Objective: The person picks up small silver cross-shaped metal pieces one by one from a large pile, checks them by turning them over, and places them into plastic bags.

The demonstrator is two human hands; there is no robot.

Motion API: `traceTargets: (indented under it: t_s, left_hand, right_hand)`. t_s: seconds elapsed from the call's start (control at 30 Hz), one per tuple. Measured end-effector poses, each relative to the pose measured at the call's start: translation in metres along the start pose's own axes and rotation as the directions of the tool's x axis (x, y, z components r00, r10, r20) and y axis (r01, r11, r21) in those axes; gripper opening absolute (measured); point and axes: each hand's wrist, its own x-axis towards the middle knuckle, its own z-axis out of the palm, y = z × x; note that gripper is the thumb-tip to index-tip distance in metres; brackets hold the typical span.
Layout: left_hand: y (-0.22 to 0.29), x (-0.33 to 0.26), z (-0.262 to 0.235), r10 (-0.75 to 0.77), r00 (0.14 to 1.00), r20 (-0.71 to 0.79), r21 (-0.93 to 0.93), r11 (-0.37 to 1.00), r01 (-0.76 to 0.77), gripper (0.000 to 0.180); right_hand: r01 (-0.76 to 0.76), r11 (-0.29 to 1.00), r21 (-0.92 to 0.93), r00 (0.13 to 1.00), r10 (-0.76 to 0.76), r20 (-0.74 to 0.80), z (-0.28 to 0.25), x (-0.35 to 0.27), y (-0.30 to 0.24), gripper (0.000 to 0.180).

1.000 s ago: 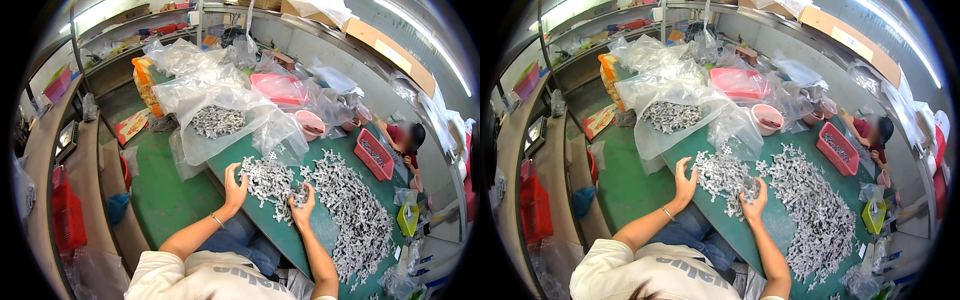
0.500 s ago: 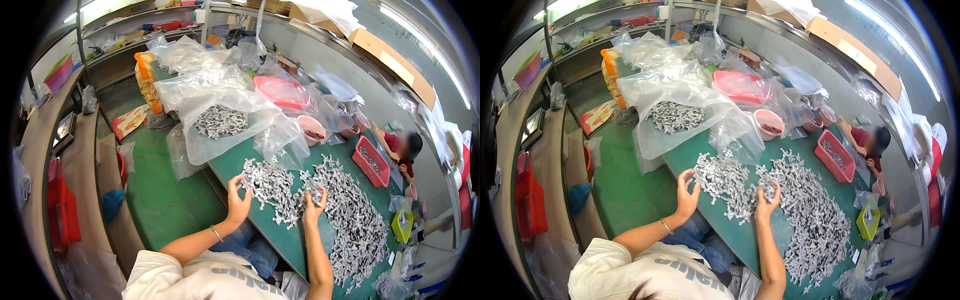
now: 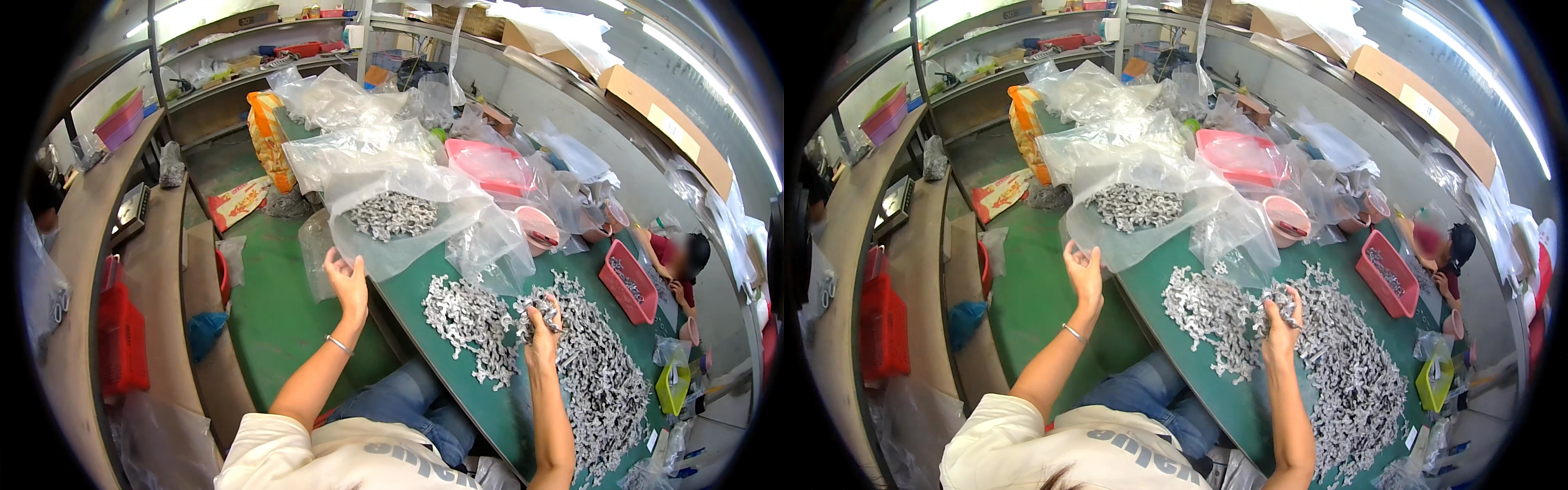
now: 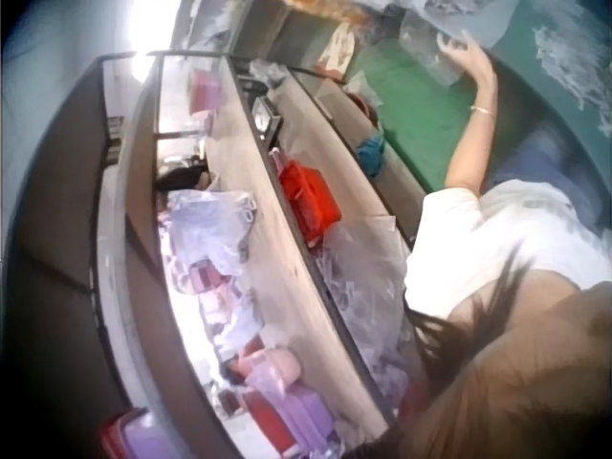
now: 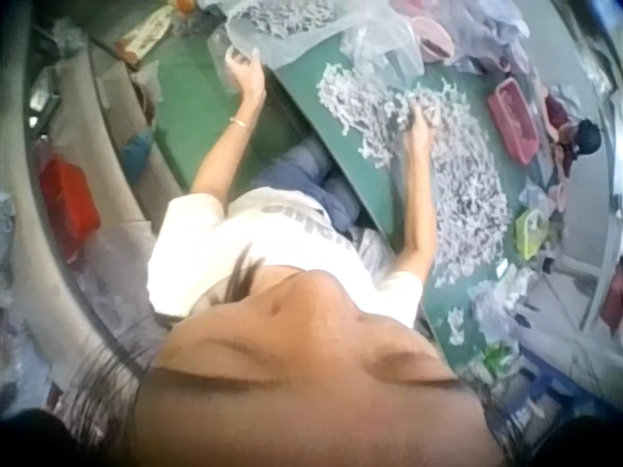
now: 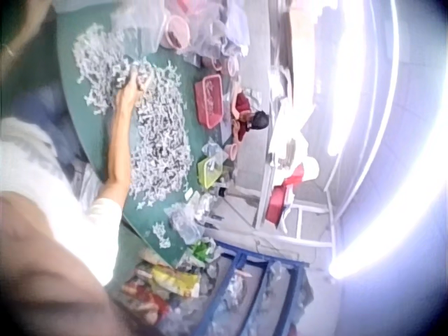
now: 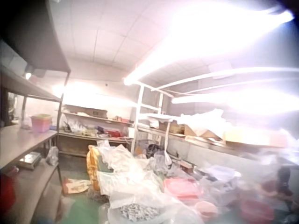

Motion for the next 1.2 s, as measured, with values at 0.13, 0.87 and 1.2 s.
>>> traceTargets:
  t_s: [0.13, 0.87, 1.2]
  left_hand:
    - [-0.003, 0.009, 0.006, 0.073, 0.992, 0.105, -0.073, 0.995, -0.066, 0.048]
    - [0.016, 0.025, 0.023, 0.09, 0.948, 0.304, -0.136, 0.989, -0.05, 0.049]
    - [0.002, 0.021, 0.028, 0.087, 0.927, 0.365, -0.15, 0.988, -0.033, 0.047]
  right_hand:
    - [-0.101, 0.988, 0.115, 0.99, 0.088, 0.111, 0.042, 0.017, -0.015, 0.043]
    - [-0.143, 0.909, -0.392, 0.833, 0.324, 0.448, 0.268, 0.183, 0.132, 0.043]
    - [0.726, 0.262, -0.636, 0.466, 0.492, 0.735, 0.221, 0.162, 0.077, 0.03]
